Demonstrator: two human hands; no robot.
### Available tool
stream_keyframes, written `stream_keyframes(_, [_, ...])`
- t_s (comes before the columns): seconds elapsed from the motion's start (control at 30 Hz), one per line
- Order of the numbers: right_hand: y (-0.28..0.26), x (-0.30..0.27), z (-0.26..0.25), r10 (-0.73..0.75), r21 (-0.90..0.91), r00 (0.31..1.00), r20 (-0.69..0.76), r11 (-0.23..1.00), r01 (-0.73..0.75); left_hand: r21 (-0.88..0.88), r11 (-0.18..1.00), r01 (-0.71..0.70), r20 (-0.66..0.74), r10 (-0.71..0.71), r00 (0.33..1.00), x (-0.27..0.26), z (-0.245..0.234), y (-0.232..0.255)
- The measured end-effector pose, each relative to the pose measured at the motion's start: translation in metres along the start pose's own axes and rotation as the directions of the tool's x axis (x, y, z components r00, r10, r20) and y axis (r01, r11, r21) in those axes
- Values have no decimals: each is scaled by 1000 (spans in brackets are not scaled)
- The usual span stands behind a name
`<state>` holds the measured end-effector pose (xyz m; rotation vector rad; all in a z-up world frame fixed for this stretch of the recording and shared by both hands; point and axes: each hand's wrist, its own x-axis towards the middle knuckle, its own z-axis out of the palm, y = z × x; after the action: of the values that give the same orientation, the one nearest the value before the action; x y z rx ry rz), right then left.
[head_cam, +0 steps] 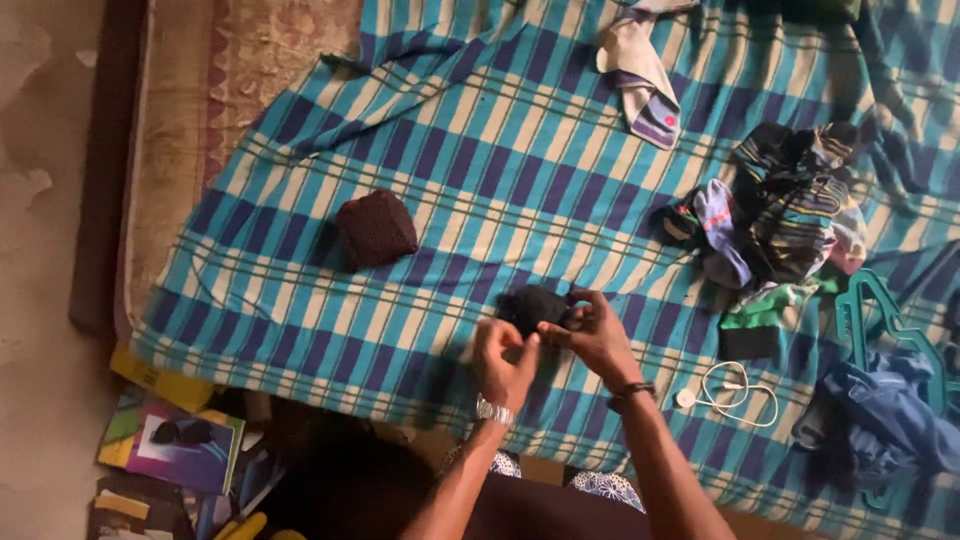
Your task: Picking up socks and folding them on a bed.
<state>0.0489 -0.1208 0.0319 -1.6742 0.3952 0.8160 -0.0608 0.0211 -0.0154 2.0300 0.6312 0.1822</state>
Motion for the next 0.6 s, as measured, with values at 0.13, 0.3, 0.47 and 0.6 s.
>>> stream_keyframes(0.13, [5,-1,12,-74,-395,984,-162,919,4,-67,981,180,-52,-184,982,7,8,-8])
stream_keyframes(0.3, [12,-12,24,-516,-578,852,-91,724,376,-516,810,277,202,-200,959,1,39,-62])
stream_keyframes(0.47, [-26,-23,49,-242,-177,970,26,954,242,-111,988,111,263,-79,962,42,-48,3])
stream_keyframes(0.6, [-39,-9,86,-201,259,932,302,958,122,-556,661,504,516,-201,833,69,-110,-18])
